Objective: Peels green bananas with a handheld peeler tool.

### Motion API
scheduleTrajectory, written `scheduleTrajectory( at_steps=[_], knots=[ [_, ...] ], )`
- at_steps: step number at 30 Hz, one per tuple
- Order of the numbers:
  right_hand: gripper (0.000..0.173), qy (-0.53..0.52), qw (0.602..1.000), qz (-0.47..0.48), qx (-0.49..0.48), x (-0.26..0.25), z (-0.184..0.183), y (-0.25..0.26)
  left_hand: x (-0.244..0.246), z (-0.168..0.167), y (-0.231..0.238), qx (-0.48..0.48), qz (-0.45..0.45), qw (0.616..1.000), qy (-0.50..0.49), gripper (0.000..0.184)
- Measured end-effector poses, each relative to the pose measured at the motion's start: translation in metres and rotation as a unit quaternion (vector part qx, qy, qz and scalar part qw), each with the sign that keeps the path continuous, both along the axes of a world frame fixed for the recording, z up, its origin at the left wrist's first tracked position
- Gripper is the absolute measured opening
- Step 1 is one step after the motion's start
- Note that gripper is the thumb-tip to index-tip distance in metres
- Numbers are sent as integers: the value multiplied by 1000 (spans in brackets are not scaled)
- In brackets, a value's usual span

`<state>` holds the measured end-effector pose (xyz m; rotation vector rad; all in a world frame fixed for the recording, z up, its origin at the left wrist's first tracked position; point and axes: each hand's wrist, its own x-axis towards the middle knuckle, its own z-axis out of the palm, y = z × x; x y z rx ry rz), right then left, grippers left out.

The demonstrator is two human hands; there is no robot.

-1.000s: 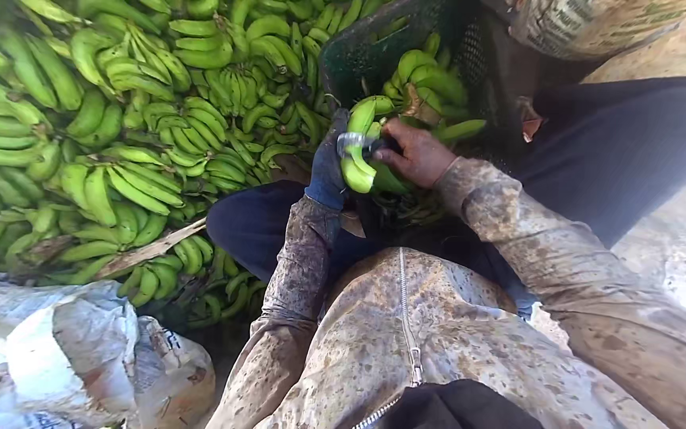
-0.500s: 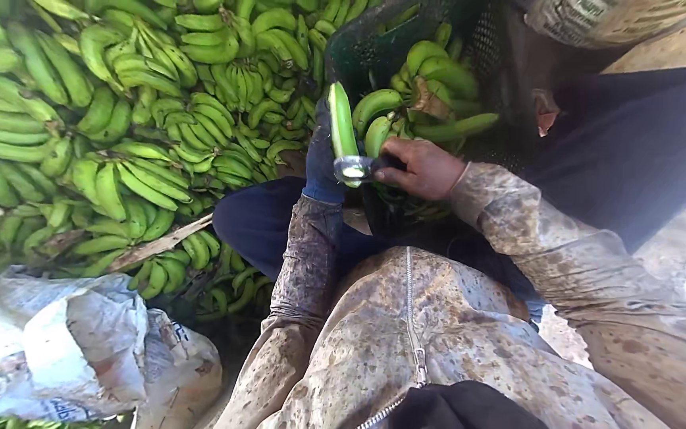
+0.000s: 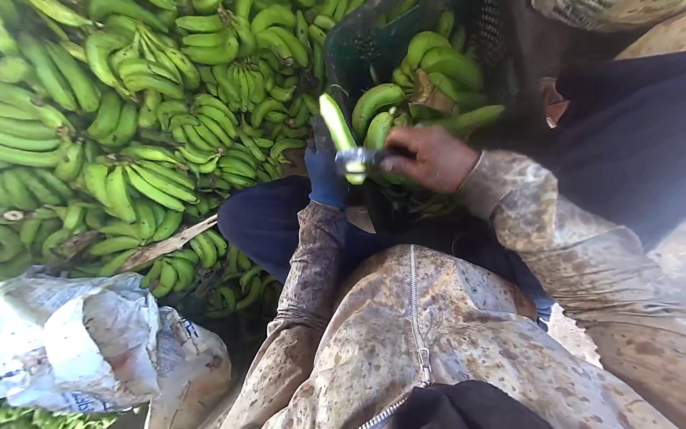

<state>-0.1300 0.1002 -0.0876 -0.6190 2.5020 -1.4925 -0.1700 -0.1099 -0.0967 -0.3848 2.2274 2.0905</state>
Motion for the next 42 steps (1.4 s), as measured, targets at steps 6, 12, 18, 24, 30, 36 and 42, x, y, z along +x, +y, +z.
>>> scheduleTrajectory(
  at_steps=[6, 12, 18, 24, 30, 36, 42],
  knots=[
    [52, -73, 965, -215, 134, -45, -5, 31, 7, 15, -3, 281, -270, 894, -223, 58],
    [48, -26, 982, -178, 53, -19, -2, 14, 4, 10, 2, 189, -117, 974, -44, 54],
    [47, -52, 994, -93, 32, 12, -10, -23, -23, 1, 35, 33, 218, 973, 72, 52],
    [42, -79, 989, -127, 21, -4, -14, -12, -22, -4, 37, 98, -2, 994, 51, 41],
    [48, -125, 968, -199, 82, -44, -16, 29, 7, 21, 23, 145, -316, 924, -162, 43],
    [53, -76, 969, -228, 66, -33, -11, 26, -5, 1, 14, 346, -185, 919, -34, 38],
    [50, 20, 993, -109, 35, -4, -27, -10, -31, 4, 14, 400, 109, 910, -16, 37]
  ],
)
